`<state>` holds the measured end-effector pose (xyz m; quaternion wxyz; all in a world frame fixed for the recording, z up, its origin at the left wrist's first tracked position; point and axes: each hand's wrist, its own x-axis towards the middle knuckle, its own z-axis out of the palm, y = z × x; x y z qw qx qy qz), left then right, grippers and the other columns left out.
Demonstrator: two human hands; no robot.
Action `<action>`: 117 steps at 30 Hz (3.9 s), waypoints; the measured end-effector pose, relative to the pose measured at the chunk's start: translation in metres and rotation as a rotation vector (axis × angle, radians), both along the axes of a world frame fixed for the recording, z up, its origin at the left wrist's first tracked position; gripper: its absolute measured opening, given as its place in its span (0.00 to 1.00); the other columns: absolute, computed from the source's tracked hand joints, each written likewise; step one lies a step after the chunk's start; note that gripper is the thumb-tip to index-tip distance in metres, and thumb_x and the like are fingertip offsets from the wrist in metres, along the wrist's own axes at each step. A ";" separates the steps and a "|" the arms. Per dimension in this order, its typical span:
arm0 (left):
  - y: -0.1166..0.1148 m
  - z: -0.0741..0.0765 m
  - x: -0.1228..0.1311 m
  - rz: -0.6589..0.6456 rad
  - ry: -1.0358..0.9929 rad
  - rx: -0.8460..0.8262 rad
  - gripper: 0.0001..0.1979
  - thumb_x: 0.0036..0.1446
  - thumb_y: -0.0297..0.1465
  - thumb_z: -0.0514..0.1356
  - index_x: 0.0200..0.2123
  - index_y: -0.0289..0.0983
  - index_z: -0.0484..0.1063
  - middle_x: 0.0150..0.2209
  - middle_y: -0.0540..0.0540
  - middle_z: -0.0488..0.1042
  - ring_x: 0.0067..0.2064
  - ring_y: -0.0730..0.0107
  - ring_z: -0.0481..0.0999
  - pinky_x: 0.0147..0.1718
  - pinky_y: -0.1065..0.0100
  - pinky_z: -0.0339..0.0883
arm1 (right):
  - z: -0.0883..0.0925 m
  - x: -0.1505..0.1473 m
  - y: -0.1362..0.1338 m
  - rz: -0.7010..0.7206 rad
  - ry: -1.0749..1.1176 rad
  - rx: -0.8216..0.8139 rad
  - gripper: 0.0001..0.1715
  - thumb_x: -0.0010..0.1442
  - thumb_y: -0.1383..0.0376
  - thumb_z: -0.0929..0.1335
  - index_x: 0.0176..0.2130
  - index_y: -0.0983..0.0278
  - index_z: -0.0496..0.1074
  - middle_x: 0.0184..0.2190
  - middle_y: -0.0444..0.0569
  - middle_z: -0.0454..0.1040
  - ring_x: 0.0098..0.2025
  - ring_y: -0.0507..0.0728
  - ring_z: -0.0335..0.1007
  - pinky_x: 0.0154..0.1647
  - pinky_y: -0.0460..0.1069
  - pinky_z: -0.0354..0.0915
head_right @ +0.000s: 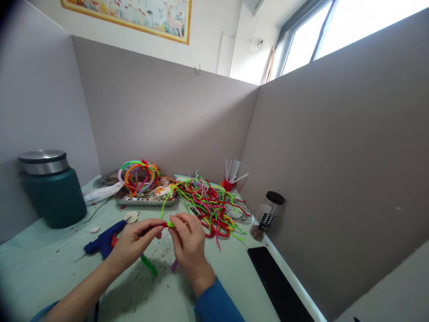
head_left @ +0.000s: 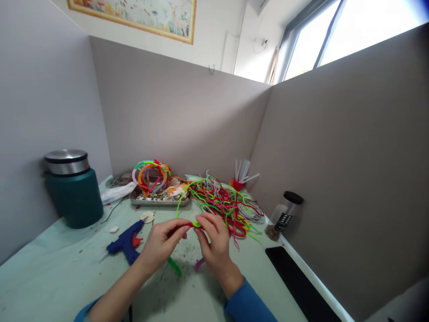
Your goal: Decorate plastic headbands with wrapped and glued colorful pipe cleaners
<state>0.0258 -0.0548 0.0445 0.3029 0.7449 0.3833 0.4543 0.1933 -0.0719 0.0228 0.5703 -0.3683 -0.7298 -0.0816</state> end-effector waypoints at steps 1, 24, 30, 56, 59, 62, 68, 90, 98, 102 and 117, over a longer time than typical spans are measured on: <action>0.000 0.000 0.001 0.002 0.009 0.013 0.12 0.56 0.37 0.56 0.35 0.36 0.75 0.24 0.50 0.72 0.26 0.74 0.69 0.27 0.75 0.62 | 0.001 0.000 0.000 -0.002 -0.058 0.016 0.21 0.59 0.72 0.64 0.51 0.58 0.66 0.45 0.51 0.70 0.45 0.57 0.66 0.44 0.54 0.63; 0.014 -0.011 -0.001 0.109 -0.223 -0.238 0.16 0.52 0.41 0.58 0.35 0.35 0.74 0.20 0.53 0.64 0.20 0.79 0.58 0.17 0.76 0.50 | -0.008 -0.005 0.010 -0.192 -0.117 -0.084 0.26 0.60 0.61 0.65 0.55 0.67 0.61 0.45 0.58 0.72 0.45 0.60 0.68 0.45 0.55 0.62; 0.028 -0.020 -0.009 0.086 -0.253 -0.365 0.23 0.51 0.46 0.56 0.41 0.33 0.72 0.22 0.53 0.66 0.15 0.82 0.53 0.13 0.76 0.45 | -0.028 -0.001 0.012 -0.158 -0.025 -0.376 0.14 0.63 0.62 0.60 0.38 0.65 0.72 0.24 0.47 0.74 0.23 0.52 0.68 0.26 0.44 0.58; 0.029 -0.034 -0.014 0.172 0.277 0.175 0.12 0.55 0.37 0.56 0.36 0.41 0.77 0.38 0.45 0.79 0.39 0.61 0.78 0.41 0.66 0.68 | -0.042 -0.016 0.008 -0.073 0.096 -0.555 0.18 0.63 0.59 0.59 0.34 0.62 0.74 0.20 0.44 0.71 0.22 0.51 0.64 0.24 0.44 0.55; 0.031 -0.033 -0.013 0.154 0.182 0.016 0.16 0.50 0.37 0.59 0.43 0.40 0.74 0.39 0.44 0.79 0.31 0.64 0.77 0.33 0.67 0.69 | -0.043 -0.013 0.009 -0.098 0.090 -0.553 0.19 0.63 0.58 0.59 0.32 0.62 0.74 0.19 0.44 0.71 0.22 0.51 0.64 0.23 0.44 0.54; 0.032 -0.034 -0.016 0.116 0.034 -0.216 0.27 0.46 0.40 0.61 0.51 0.38 0.66 0.41 0.43 0.77 0.23 0.69 0.74 0.21 0.70 0.66 | -0.043 -0.010 0.011 -0.152 0.103 -0.537 0.20 0.63 0.57 0.59 0.30 0.63 0.74 0.17 0.43 0.69 0.21 0.51 0.62 0.22 0.44 0.53; 0.025 -0.039 -0.018 0.009 -0.098 -0.482 0.19 0.52 0.47 0.53 0.29 0.35 0.67 0.22 0.52 0.70 0.15 0.77 0.63 0.15 0.74 0.57 | -0.043 -0.004 0.013 -0.196 0.134 -0.522 0.19 0.63 0.57 0.58 0.35 0.63 0.73 0.20 0.44 0.71 0.22 0.52 0.65 0.24 0.44 0.55; 0.021 -0.049 -0.011 0.034 -0.186 -0.505 0.18 0.50 0.47 0.53 0.28 0.37 0.63 0.17 0.57 0.65 0.11 0.80 0.57 0.12 0.75 0.51 | -0.047 -0.007 0.014 -0.095 0.192 -0.480 0.17 0.63 0.62 0.58 0.38 0.63 0.73 0.28 0.46 0.76 0.29 0.53 0.71 0.31 0.45 0.62; 0.019 -0.046 -0.007 0.015 -0.324 -0.641 0.22 0.44 0.51 0.56 0.28 0.37 0.62 0.14 0.61 0.58 0.09 0.83 0.50 0.09 0.75 0.53 | -0.047 -0.006 0.013 -0.062 0.211 -0.519 0.16 0.63 0.61 0.58 0.38 0.64 0.72 0.27 0.46 0.74 0.27 0.53 0.69 0.30 0.45 0.61; 0.019 -0.048 -0.009 0.038 -0.268 -0.621 0.22 0.46 0.51 0.55 0.29 0.37 0.62 0.14 0.61 0.57 0.09 0.83 0.51 0.09 0.76 0.50 | -0.045 -0.006 0.012 -0.049 0.183 -0.533 0.17 0.64 0.62 0.58 0.37 0.63 0.72 0.26 0.46 0.74 0.27 0.53 0.68 0.30 0.45 0.60; 0.020 -0.054 -0.008 0.043 -0.214 -0.624 0.20 0.47 0.50 0.53 0.30 0.38 0.61 0.14 0.60 0.58 0.10 0.80 0.53 0.10 0.74 0.51 | -0.048 -0.004 0.013 -0.066 0.158 -0.611 0.18 0.64 0.60 0.56 0.34 0.63 0.71 0.22 0.43 0.69 0.25 0.52 0.64 0.27 0.44 0.56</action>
